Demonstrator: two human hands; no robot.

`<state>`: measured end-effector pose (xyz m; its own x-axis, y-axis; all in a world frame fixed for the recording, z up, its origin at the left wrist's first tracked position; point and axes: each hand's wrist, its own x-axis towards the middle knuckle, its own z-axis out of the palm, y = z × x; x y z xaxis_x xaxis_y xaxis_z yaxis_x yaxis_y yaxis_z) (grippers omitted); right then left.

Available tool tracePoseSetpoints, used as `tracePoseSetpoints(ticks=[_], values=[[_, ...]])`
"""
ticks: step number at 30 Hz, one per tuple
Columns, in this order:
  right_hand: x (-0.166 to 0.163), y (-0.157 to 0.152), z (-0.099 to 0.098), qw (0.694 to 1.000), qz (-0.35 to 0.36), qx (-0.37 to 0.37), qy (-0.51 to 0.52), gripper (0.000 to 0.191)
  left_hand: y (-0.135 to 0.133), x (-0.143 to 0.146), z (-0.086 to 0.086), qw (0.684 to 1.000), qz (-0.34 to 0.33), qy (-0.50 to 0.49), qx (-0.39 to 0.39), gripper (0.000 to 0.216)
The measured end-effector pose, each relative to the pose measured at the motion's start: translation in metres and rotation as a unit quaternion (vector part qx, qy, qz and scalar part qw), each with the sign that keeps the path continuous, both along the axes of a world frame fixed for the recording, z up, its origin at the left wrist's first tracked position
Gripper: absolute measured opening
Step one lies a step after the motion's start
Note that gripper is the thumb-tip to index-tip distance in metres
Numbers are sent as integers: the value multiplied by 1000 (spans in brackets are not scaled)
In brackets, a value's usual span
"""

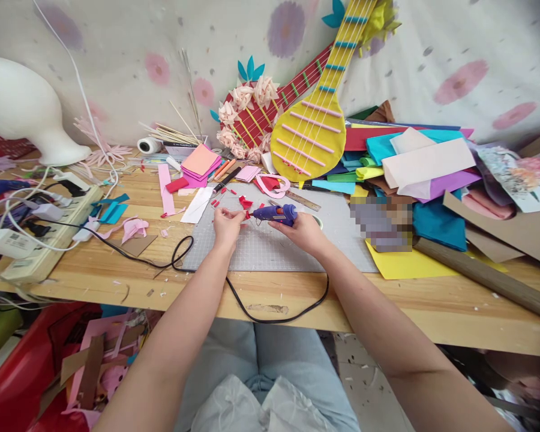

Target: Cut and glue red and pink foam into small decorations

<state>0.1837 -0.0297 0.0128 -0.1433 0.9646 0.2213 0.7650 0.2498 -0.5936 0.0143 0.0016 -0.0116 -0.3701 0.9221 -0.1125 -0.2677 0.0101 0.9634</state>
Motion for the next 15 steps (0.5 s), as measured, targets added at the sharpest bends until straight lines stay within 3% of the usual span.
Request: tracePoseSetpoints(ticks=[15], values=[[5, 0, -3, 1000, 20, 0, 21, 37, 1, -2, 0, 1000, 6, -26, -4, 46]])
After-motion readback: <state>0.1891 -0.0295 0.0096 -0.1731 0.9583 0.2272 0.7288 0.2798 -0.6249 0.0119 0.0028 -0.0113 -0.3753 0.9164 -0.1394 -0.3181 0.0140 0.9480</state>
